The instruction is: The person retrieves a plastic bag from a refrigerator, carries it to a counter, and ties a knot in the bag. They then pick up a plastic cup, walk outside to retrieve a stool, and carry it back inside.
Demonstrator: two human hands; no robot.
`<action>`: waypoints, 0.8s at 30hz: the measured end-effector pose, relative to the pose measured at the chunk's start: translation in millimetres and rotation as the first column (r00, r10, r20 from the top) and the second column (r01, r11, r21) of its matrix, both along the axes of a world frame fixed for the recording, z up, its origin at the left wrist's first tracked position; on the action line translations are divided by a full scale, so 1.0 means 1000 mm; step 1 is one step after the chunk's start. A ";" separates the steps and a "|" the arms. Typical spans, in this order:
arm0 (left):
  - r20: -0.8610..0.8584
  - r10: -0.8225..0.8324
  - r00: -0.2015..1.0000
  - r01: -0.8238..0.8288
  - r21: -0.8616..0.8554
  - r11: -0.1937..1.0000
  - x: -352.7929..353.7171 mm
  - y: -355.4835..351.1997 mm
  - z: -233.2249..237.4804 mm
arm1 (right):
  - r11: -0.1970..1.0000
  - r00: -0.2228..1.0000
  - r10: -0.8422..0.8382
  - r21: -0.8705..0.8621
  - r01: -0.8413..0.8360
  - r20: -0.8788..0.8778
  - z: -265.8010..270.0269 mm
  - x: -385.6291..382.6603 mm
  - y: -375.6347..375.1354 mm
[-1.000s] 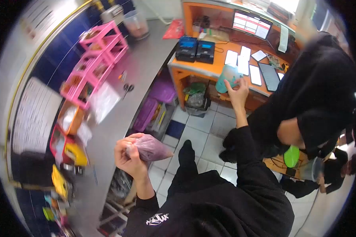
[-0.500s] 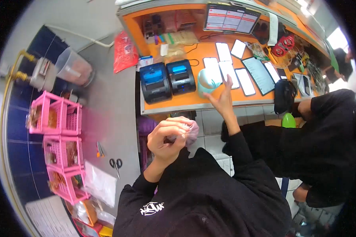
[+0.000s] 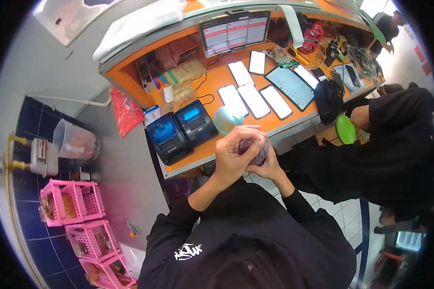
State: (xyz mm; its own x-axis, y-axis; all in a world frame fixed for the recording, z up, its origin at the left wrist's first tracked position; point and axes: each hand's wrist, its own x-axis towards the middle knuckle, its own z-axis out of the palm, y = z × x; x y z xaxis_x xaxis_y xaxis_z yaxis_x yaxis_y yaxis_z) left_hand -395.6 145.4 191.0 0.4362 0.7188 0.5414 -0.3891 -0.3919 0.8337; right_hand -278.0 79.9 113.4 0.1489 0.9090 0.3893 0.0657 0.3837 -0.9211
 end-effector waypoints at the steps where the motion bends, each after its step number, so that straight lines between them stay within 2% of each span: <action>1: -0.042 -0.005 0.999 0.007 0.048 0.999 0.003 0.004 0.003 | 0.999 0.999 -0.026 0.040 0.027 -0.021 0.000 0.002 0.002; 3: -0.119 -0.003 0.993 0.019 0.132 0.991 0.005 0.010 0.006 | 0.992 0.996 -0.067 0.106 0.073 -0.059 0.003 0.006 0.006; 4: -0.161 0.007 0.987 0.016 0.141 0.990 0.005 0.011 0.003 | 0.992 0.997 -0.075 0.104 0.074 0.002 0.006 0.011 0.006; 6: -0.112 -0.044 0.993 0.044 -0.008 0.999 0.008 0.009 0.003 | 0.993 0.989 -0.077 0.097 0.065 0.127 0.015 0.018 0.005; 7: -0.082 -0.063 0.995 0.057 -0.080 0.995 0.009 0.009 0.003 | 0.990 0.996 -0.071 0.130 0.062 0.063 0.025 0.019 0.004; 9: -0.086 -0.012 0.996 0.015 0.034 0.999 0.011 0.011 0.004 | 0.975 0.996 -0.057 0.212 0.070 -0.065 0.046 0.016 0.007; 10: -0.116 0.005 0.993 0.003 0.070 0.998 0.010 0.012 0.006 | 0.970 0.982 -0.122 0.194 0.149 -0.146 0.051 0.014 0.005; 13: -0.112 0.022 0.993 -0.005 0.146 0.989 0.012 0.018 0.011 | 0.969 0.993 -0.116 0.221 0.114 -0.004 0.062 0.023 0.005; 14: -0.093 0.023 0.995 -0.008 0.167 0.986 0.013 0.022 0.014 | 0.973 0.986 -0.125 0.183 0.144 -0.109 0.070 0.017 0.006; 17: -0.094 0.036 0.995 -0.008 0.277 0.961 0.010 0.031 0.025 | 0.964 0.977 -0.144 0.202 0.175 -0.159 0.074 0.011 0.012; 20: -0.150 0.039 0.988 0.004 0.278 0.961 0.004 0.039 0.036 | 0.968 0.965 -0.146 0.170 0.186 -0.219 0.082 0.005 0.017; 24: -0.119 -0.022 0.993 0.029 0.057 0.998 0.005 0.043 0.040 | 0.958 0.942 -0.224 0.120 0.259 -0.250 0.089 -0.001 0.020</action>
